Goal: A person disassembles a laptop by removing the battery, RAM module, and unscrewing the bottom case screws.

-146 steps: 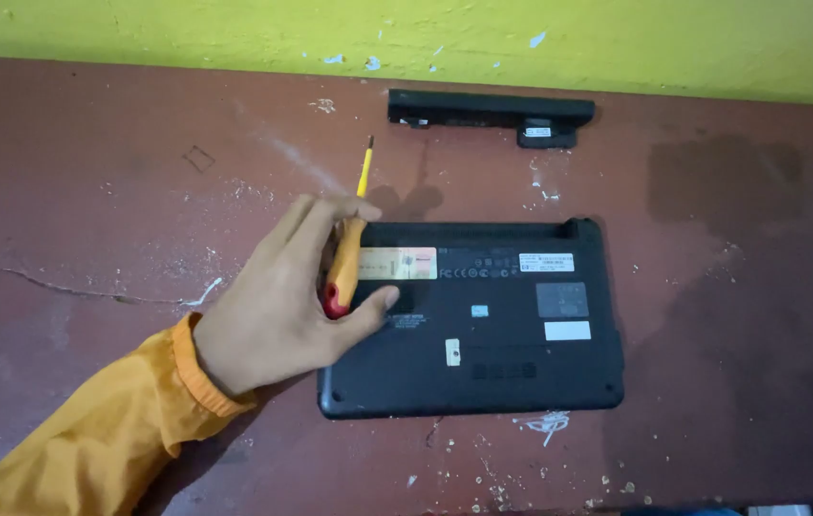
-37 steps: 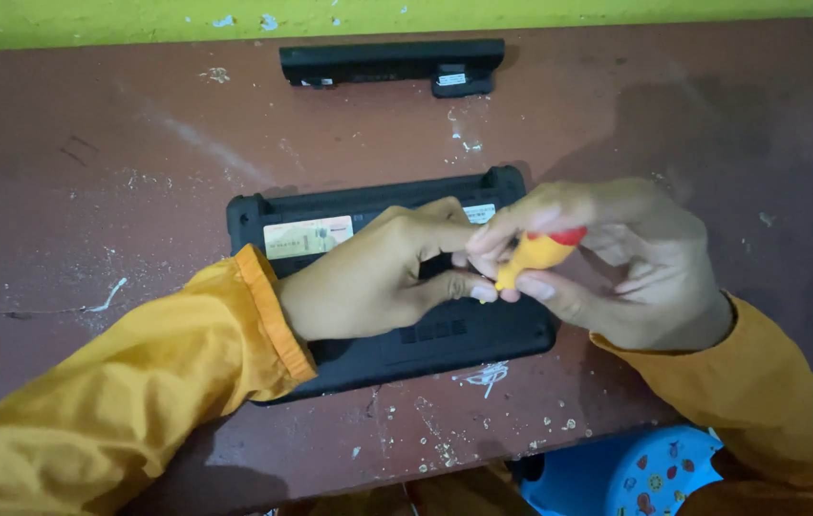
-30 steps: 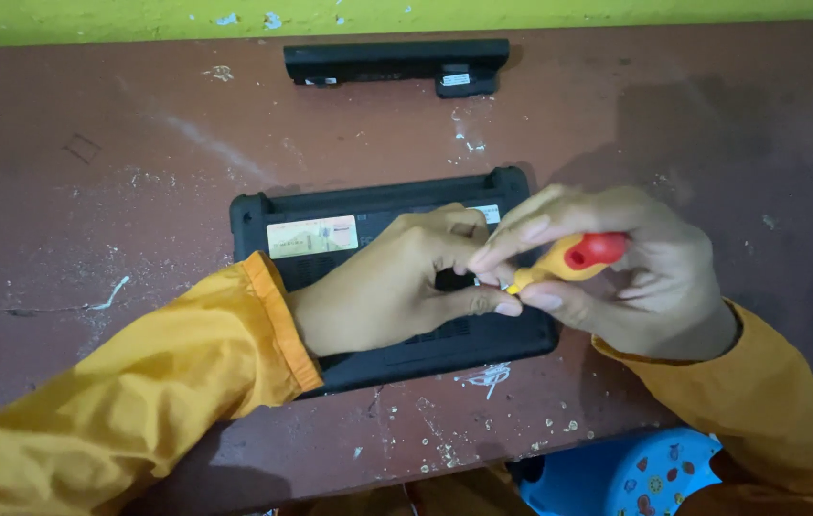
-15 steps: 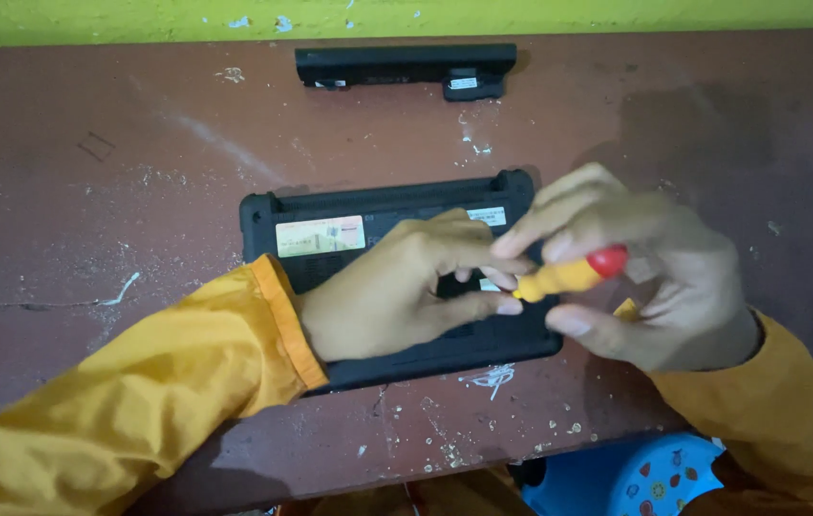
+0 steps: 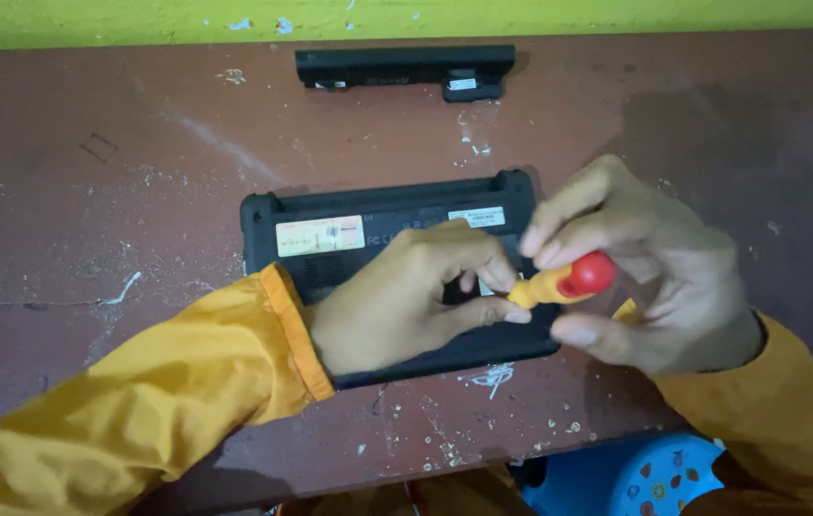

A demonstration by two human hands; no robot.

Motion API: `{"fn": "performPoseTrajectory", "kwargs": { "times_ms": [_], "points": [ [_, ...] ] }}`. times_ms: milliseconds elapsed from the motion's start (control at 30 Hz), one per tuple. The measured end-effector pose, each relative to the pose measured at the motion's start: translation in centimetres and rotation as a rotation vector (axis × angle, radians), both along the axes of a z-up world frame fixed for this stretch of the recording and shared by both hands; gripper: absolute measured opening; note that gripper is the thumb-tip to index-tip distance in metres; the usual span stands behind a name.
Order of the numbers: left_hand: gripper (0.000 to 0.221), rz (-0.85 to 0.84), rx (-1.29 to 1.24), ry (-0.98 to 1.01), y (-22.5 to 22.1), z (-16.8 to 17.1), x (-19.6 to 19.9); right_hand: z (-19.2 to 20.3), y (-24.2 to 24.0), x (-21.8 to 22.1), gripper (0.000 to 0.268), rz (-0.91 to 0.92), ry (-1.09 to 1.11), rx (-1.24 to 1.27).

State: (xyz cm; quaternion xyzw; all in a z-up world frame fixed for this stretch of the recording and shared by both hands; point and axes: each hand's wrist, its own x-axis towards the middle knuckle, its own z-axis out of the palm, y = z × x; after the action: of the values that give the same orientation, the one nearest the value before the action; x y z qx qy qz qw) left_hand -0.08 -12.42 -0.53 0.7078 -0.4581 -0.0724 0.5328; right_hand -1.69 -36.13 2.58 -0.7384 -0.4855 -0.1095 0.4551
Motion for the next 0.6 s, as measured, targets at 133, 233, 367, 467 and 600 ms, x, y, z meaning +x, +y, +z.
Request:
{"fn": "performPoseTrajectory", "kwargs": {
  "times_ms": [133,233,367,467,600],
  "points": [
    [0.019,-0.016,-0.055,0.003,-0.2,-0.2,-0.3,-0.5,0.2,0.1,0.05,-0.039,0.036,0.027],
    [0.014,-0.044,-0.033,-0.042,0.3,-0.2,0.0,-0.3,0.5,-0.5,0.049,0.041,0.13,0.114],
    [0.02,-0.028,-0.044,-0.046,0.3,-0.5,-0.3,0.3,1.1,-2.0,0.031,0.075,0.417,0.197],
    [0.017,0.033,-0.025,-0.008,0.2,-0.7,-0.6,0.3,1.3,-1.6,0.04,-0.116,0.137,-0.043],
    [0.017,0.029,0.029,-0.012,0.4,-0.7,-0.8,1.0,1.8,-1.3,0.029,-0.102,0.268,0.031]
  ]
}}
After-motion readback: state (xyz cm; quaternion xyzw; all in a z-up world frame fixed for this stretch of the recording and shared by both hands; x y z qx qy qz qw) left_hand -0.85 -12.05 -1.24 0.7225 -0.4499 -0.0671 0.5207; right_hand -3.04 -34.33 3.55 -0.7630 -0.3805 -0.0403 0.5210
